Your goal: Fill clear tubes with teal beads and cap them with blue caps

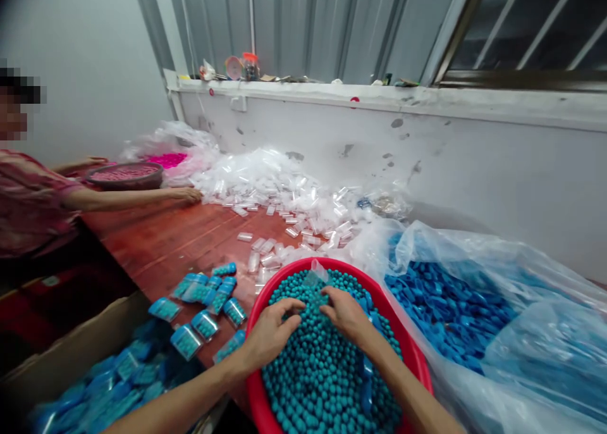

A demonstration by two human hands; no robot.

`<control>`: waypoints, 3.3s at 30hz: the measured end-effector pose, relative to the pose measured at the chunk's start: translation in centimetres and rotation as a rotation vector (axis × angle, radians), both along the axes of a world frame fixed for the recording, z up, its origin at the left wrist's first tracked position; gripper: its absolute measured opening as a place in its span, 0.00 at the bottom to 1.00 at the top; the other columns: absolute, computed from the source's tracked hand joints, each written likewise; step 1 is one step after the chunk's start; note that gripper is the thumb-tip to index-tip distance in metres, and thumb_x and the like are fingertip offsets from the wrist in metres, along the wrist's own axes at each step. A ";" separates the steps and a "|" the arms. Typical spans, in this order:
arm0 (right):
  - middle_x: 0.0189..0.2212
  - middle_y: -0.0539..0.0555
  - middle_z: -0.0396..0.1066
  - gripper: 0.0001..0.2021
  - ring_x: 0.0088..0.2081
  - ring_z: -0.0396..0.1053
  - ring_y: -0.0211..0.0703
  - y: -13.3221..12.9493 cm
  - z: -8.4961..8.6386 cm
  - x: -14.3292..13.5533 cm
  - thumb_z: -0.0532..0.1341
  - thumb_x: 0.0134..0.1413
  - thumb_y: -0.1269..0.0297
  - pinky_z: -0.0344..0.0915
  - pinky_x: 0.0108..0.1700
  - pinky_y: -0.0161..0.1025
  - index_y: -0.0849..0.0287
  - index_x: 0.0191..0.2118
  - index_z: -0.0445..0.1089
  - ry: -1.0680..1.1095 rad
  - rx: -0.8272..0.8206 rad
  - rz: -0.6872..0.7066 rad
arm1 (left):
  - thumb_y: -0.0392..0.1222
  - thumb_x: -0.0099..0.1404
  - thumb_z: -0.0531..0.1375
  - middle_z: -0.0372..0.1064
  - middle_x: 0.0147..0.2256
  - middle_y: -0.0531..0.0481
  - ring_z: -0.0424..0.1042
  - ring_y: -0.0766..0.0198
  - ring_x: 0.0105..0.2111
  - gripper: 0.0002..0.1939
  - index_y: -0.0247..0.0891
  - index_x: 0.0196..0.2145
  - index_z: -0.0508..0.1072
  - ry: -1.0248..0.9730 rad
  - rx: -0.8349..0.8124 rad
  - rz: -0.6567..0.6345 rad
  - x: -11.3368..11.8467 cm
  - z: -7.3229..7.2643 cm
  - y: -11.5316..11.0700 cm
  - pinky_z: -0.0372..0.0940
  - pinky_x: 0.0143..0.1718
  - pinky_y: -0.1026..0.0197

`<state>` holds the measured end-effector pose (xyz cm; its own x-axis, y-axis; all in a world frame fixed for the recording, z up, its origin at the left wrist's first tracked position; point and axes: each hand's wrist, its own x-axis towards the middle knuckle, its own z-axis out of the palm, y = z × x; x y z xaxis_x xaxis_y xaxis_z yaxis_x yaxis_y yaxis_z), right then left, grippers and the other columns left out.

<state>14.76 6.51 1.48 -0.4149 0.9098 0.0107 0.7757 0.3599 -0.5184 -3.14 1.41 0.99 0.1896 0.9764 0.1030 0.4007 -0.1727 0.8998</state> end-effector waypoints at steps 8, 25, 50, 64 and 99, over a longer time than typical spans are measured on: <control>0.09 0.43 0.55 0.05 0.13 0.48 0.30 -5.4 -1.1 2.0 0.56 0.32 0.73 0.44 0.16 0.30 0.60 0.14 0.66 0.050 -0.747 -0.032 | 0.39 0.56 0.51 0.69 0.30 0.51 0.66 0.63 0.31 0.13 0.37 0.38 0.70 -0.089 -0.132 0.034 0.2 -0.3 0.6 0.60 0.36 0.63; 0.16 0.43 0.59 0.06 0.18 0.65 0.34 -5.7 -2.3 -2.1 0.53 0.42 0.66 0.61 0.14 0.28 0.60 0.29 0.56 0.702 -0.734 -0.179 | 0.43 0.55 0.53 0.62 0.26 0.54 0.60 0.68 0.24 0.15 0.34 0.40 0.67 -0.226 -0.256 0.045 -0.4 -0.5 1.1 0.56 0.26 0.66; 0.26 0.45 0.63 0.10 0.21 0.63 0.31 -8.2 0.5 -0.3 0.56 0.48 0.72 0.58 0.22 0.27 0.56 0.39 0.62 0.635 -0.218 -0.064 | 0.52 0.53 0.57 0.63 0.22 0.57 0.64 0.70 0.17 0.18 0.37 0.34 0.60 -0.390 -0.565 -0.375 1.8 0.5 -0.6 0.54 0.14 0.71; 0.30 0.58 0.70 0.07 0.35 0.68 0.48 -10.2 3.4 6.2 0.55 0.52 0.63 0.59 0.35 0.38 0.62 0.34 0.67 -0.326 -0.057 -0.245 | 0.46 0.58 0.55 0.68 0.27 0.52 0.69 0.66 0.21 0.12 0.39 0.37 0.58 -0.629 -0.702 -0.491 2.4 1.5 -0.1 0.56 0.16 0.70; 0.35 0.54 0.71 0.08 0.39 0.68 0.43 -8.6 1.2 3.0 0.52 0.56 0.63 0.58 0.35 0.34 0.59 0.39 0.64 -0.318 -0.015 -0.308 | 0.49 0.54 0.56 0.64 0.25 0.55 0.67 0.69 0.20 0.16 0.38 0.37 0.58 -0.428 -0.599 -0.303 2.2 1.4 -0.6 0.54 0.15 0.71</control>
<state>17.74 -2.12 2.64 -0.1046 0.9906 -0.0878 0.9674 0.0809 -0.2402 -0.95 0.80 2.40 0.5183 0.8010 -0.2997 0.0119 0.3436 0.9390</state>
